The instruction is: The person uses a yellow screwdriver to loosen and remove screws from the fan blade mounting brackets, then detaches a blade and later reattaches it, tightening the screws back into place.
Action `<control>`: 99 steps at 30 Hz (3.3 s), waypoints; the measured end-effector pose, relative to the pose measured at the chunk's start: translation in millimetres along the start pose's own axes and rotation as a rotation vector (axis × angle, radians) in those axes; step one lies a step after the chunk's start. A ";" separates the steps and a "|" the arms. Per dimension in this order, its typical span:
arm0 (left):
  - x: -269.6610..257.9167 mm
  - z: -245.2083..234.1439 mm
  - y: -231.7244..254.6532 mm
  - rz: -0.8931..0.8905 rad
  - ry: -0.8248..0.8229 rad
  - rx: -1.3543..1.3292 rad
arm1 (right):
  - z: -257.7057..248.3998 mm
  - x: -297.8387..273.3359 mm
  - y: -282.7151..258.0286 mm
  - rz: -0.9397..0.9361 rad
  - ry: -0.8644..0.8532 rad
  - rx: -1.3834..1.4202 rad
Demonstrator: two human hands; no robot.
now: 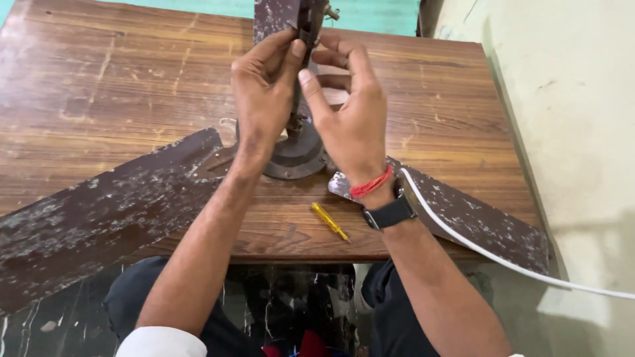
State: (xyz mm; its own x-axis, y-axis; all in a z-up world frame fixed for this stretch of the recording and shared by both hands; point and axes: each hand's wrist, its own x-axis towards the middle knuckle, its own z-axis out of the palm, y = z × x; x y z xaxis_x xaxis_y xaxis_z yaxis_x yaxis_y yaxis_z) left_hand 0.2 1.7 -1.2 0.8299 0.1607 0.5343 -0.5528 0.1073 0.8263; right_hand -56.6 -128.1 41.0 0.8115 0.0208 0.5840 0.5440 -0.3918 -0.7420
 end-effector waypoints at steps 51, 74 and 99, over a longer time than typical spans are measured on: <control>2.3 -5.9 -18.4 0.011 0.014 0.020 | -169.0 -405.0 215.0 1.463 0.183 0.588; 2.4 -6.1 -13.7 -0.031 -0.002 0.010 | -170.5 -435.3 224.0 1.517 0.285 0.744; 1.2 -6.6 0.9 -0.117 0.000 0.035 | -250.1 -518.2 175.0 1.596 0.605 0.903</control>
State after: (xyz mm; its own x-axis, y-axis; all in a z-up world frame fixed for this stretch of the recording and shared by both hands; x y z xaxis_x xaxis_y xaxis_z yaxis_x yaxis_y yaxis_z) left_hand 0.2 8.5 -0.9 0.8883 0.1490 0.4343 -0.4496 0.0905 0.8886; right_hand -435.3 -437.5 -309.0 0.5317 -0.1706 -0.8295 -0.4182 0.7989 -0.4324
